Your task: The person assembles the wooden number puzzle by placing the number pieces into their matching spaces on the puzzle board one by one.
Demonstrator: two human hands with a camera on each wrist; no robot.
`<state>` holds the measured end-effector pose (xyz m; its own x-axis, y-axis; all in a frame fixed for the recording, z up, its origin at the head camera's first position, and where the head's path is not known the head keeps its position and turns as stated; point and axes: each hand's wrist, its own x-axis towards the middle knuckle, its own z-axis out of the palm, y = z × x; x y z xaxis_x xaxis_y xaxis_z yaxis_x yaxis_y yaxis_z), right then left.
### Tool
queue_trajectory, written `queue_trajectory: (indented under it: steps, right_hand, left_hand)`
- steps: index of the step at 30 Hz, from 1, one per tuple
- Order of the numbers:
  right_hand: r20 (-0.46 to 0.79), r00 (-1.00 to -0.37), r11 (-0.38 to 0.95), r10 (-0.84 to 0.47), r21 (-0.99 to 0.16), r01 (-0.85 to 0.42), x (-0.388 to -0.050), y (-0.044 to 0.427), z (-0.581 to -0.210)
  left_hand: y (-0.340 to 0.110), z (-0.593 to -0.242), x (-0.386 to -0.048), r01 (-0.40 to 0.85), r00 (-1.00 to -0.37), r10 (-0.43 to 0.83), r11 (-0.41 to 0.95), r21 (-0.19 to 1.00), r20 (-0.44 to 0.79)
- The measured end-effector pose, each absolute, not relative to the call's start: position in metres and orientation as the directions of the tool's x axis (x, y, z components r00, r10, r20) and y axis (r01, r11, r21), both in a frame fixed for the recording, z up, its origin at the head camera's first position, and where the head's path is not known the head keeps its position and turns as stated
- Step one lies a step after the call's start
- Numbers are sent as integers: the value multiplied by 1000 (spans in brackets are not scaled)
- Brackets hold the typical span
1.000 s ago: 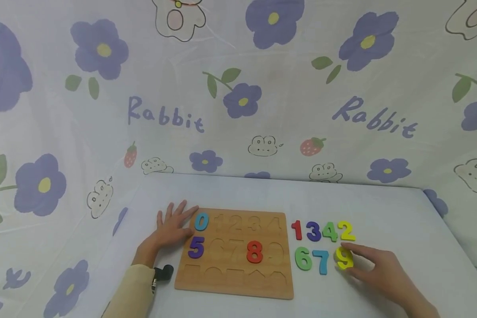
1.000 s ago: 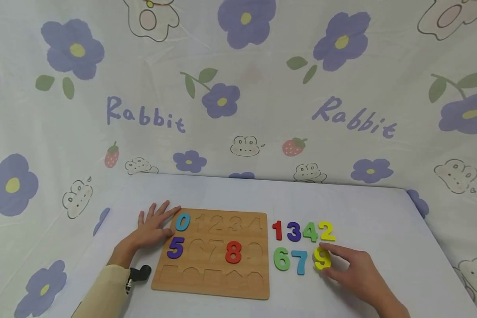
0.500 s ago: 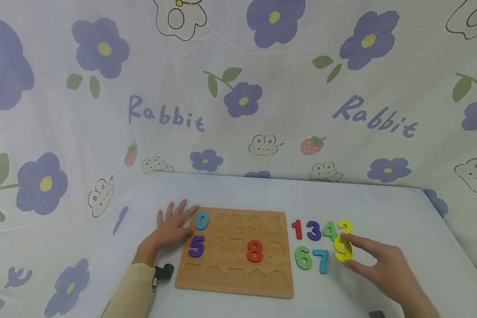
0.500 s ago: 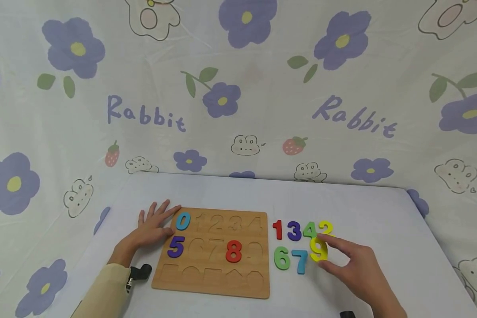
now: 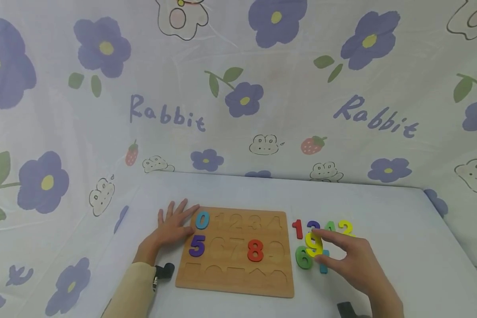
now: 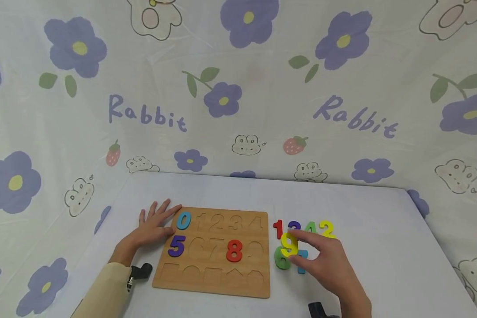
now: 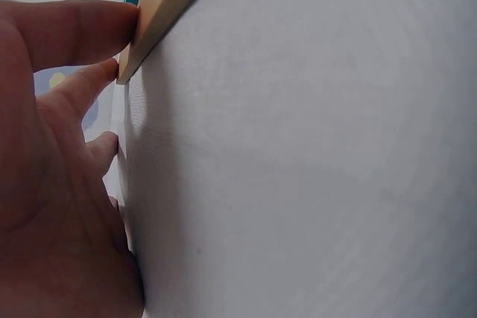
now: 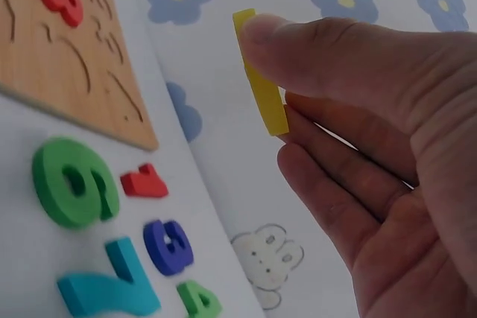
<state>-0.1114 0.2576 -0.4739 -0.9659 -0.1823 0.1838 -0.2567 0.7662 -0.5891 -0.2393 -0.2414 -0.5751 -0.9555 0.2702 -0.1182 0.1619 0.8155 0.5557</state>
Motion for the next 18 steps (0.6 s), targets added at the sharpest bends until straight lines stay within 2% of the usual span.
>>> queue_trajectory:
  steps: [18]
  right_hand:
    - [63, -969, 719, -240, -659, -221, -132, 204, -502]
  left_hand:
    - [-241, -573, -237, 192, -956, 285, 790, 583, -72]
